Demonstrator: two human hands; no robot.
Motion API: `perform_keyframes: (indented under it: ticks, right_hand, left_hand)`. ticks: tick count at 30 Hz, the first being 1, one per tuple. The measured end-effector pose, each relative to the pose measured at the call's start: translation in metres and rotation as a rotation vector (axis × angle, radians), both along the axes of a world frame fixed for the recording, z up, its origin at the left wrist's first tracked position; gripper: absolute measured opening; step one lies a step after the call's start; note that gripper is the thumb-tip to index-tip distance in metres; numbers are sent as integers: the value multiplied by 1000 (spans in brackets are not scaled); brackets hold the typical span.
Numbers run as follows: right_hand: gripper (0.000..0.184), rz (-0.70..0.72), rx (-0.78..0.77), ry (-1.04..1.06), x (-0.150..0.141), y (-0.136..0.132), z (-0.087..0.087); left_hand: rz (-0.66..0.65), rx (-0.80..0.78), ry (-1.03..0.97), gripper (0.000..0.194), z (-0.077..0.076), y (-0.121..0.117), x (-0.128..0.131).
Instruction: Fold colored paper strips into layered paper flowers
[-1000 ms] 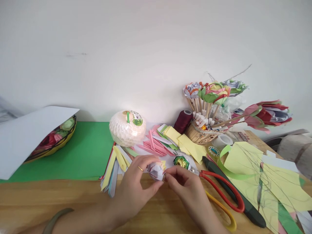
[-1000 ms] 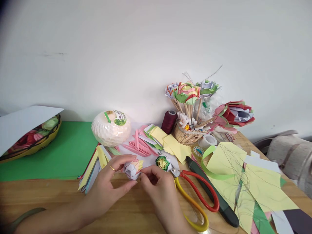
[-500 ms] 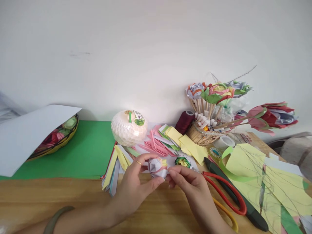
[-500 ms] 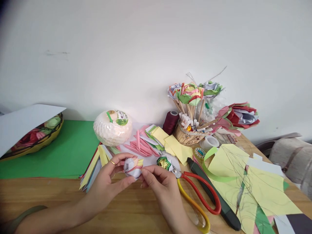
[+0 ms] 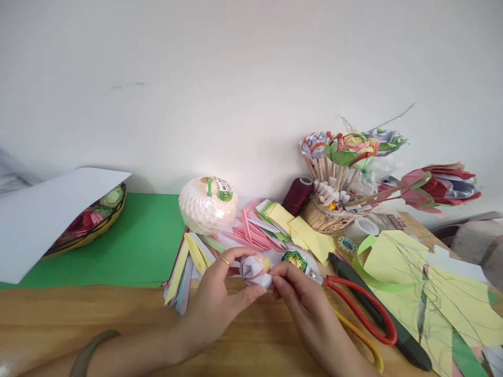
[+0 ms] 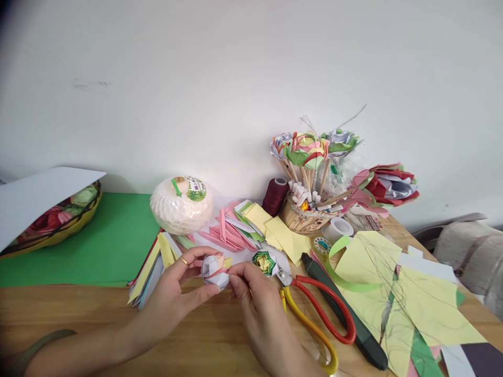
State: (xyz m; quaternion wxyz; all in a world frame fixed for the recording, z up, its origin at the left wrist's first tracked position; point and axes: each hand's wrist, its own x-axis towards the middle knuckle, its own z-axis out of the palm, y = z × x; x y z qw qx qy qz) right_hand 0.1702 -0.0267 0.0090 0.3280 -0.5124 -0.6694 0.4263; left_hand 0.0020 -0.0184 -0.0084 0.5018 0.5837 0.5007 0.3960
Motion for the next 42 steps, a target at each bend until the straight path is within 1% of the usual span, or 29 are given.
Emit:
perform_keyframes:
  ticks: [4, 7, 11, 17, 19, 28, 35, 38, 42]
  right_hand:
    - [24, 84, -54, 34, 7, 3, 8]
    - [22, 110, -113, 72, 11, 5, 13]
    - [26, 123, -176, 103, 13, 7, 16]
    - [30, 116, -326, 275, 15, 10, 18]
    - [29, 120, -351, 304, 16, 11, 18]
    - [27, 26, -430, 313, 16, 13, 18]
    - [23, -26, -541, 373, 15, 14, 10]
    - [24, -37, -547, 388, 15, 13, 10]
    - [26, 84, -473, 398, 20, 12, 15]
  left_hand:
    - [-17, 3, -6, 38, 1, 1, -1]
    - [-42, 1, -12, 38, 1, 1, -1]
    - [-55, -9, -3, 39, 0, 0, -1]
    - [-79, -31, -45, 40, 0, 1, -3]
    - [-87, -34, -44, 40, 1, 1, -4]
    - [-124, -26, -56, 37, 3, 1, -2]
    - [-177, -10, -58, 39, 2, 1, -3]
    - [-195, -26, -81, 39, 3, 2, -3]
    - [-176, -102, -146, 37, 4, 3, -4]
